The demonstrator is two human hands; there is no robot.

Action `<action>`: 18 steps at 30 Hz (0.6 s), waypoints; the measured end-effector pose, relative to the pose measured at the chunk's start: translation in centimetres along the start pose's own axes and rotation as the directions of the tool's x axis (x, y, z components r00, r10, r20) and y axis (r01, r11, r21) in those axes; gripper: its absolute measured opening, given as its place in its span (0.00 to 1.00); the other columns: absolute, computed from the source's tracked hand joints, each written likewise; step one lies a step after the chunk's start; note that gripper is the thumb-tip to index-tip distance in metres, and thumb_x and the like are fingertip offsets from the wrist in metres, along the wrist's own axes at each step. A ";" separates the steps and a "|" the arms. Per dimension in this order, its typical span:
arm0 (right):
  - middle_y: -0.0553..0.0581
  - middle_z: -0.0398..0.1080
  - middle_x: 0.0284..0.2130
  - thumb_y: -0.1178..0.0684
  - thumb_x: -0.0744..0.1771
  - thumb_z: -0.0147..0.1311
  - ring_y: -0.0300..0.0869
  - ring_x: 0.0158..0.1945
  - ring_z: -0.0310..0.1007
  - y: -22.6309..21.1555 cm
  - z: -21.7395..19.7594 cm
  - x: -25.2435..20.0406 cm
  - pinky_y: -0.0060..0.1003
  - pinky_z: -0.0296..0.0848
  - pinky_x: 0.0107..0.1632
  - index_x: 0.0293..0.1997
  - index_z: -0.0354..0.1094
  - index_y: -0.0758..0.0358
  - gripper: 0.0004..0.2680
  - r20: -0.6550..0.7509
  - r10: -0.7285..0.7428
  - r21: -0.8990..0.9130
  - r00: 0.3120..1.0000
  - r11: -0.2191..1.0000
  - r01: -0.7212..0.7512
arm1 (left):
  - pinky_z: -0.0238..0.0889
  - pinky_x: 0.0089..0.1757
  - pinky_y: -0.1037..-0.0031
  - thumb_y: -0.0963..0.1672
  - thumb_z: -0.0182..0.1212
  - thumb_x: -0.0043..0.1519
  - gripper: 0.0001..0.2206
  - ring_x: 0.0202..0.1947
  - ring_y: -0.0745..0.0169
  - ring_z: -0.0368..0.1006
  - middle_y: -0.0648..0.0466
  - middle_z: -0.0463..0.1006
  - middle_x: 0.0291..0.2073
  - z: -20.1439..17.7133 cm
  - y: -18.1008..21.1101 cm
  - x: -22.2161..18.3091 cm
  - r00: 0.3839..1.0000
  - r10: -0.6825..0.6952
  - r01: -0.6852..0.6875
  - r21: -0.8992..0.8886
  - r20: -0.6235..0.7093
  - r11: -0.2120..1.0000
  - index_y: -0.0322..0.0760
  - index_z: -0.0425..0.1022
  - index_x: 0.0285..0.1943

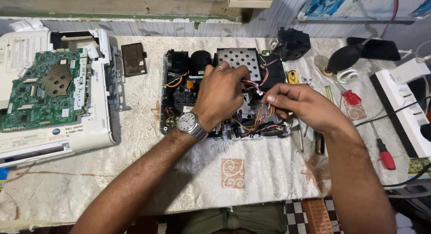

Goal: Disassembling and repairing the internal components of a digital projector, including unscrewing parts and managing circuit boards.

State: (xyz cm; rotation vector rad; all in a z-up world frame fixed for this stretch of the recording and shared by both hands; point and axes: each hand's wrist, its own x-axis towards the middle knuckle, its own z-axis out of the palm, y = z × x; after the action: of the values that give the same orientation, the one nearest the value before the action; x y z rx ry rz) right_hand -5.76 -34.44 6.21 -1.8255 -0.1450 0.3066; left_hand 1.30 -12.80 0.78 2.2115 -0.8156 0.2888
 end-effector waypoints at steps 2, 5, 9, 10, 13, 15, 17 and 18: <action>0.59 0.69 0.25 0.57 0.70 0.54 0.40 0.24 0.65 -0.1 0.0 0.0 0.33 0.63 0.26 0.44 0.75 0.74 0.08 0.009 -0.011 0.011 1.000 1.000 0.011 | 0.54 0.47 0.59 0.39 0.55 0.59 0.08 0.41 0.48 0.72 0.51 0.81 0.28 0.0 0.1 0.0 1.000 -0.020 0.020 -0.011 -0.008 1.000 0.45 0.77 0.41; 0.59 0.70 0.22 0.58 0.69 0.55 0.42 0.24 0.68 0.2 -0.1 -0.1 0.35 0.66 0.27 0.44 0.77 0.76 0.09 -0.002 -0.007 -0.014 1.000 1.000 0.007 | 0.54 0.47 0.60 0.39 0.55 0.59 0.08 0.40 0.50 0.72 0.52 0.81 0.28 0.0 0.4 0.0 0.999 -0.030 0.029 -0.026 -0.031 0.999 0.45 0.77 0.41; 0.55 0.64 0.18 0.57 0.70 0.55 0.37 0.22 0.62 1.1 0.3 0.5 0.29 0.60 0.25 0.41 0.76 0.73 0.07 -0.103 0.002 -0.067 0.995 0.998 -0.009 | 0.53 0.47 0.60 0.39 0.54 0.60 0.09 0.41 0.48 0.71 0.51 0.81 0.28 -0.2 0.9 0.2 1.000 0.023 -0.023 0.019 -0.002 1.000 0.45 0.80 0.41; 0.53 0.62 0.15 0.57 0.70 0.55 0.35 0.21 0.59 1.3 0.5 0.8 0.28 0.57 0.24 0.40 0.76 0.71 0.07 -0.125 0.004 -0.097 0.992 0.995 -0.016 | 0.53 0.47 0.59 0.40 0.56 0.59 0.08 0.41 0.49 0.71 0.51 0.81 0.28 -0.2 0.9 0.2 0.999 0.029 -0.029 0.025 0.014 0.999 0.46 0.80 0.41; 0.52 0.63 0.13 0.57 0.70 0.54 0.35 0.20 0.62 -1.5 2.6 0.3 0.29 0.59 0.24 0.39 0.76 0.68 0.06 -0.182 -0.034 -0.185 0.983 0.983 0.000 | 0.54 0.47 0.60 0.39 0.57 0.60 0.07 0.39 0.48 0.72 0.49 0.82 0.27 -1.4 1.4 0.0 0.997 0.060 -0.060 0.011 0.054 0.998 0.44 0.81 0.38; 0.53 0.63 0.12 0.56 0.71 0.53 0.36 0.17 0.60 -0.6 2.2 0.6 0.30 0.58 0.23 0.39 0.76 0.69 0.07 -0.193 -0.043 -0.210 0.980 0.978 0.002 | 0.55 0.47 0.60 0.39 0.57 0.60 0.08 0.39 0.48 0.73 0.49 0.82 0.27 -1.4 1.1 -0.1 0.997 0.052 -0.052 -0.003 0.051 0.999 0.43 0.82 0.39; 0.54 0.62 0.11 0.56 0.72 0.51 0.36 0.15 0.59 0.1 2.0 0.7 0.31 0.57 0.22 0.40 0.75 0.70 0.08 -0.199 -0.053 -0.237 0.979 0.972 0.004 | 0.55 0.46 0.60 0.39 0.57 0.60 0.08 0.39 0.48 0.74 0.49 0.83 0.28 -1.3 0.8 -0.2 0.998 0.040 -0.039 -0.017 0.044 0.999 0.42 0.82 0.40; 0.55 0.63 0.12 0.57 0.72 0.51 0.37 0.16 0.61 0.5 1.9 0.6 0.30 0.58 0.22 0.43 0.74 0.71 0.07 -0.224 -0.060 -0.210 0.973 0.978 0.012 | 0.55 0.46 0.61 0.39 0.57 0.60 0.08 0.38 0.48 0.74 0.49 0.83 0.27 -1.1 0.7 -0.2 0.999 0.034 -0.034 -0.023 0.032 0.999 0.42 0.82 0.40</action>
State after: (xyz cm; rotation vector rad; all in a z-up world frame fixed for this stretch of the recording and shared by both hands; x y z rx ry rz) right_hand -5.80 -32.66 5.19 -2.0484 -0.0502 0.0536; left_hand 0.75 -12.28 1.90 2.1883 -0.8703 0.2603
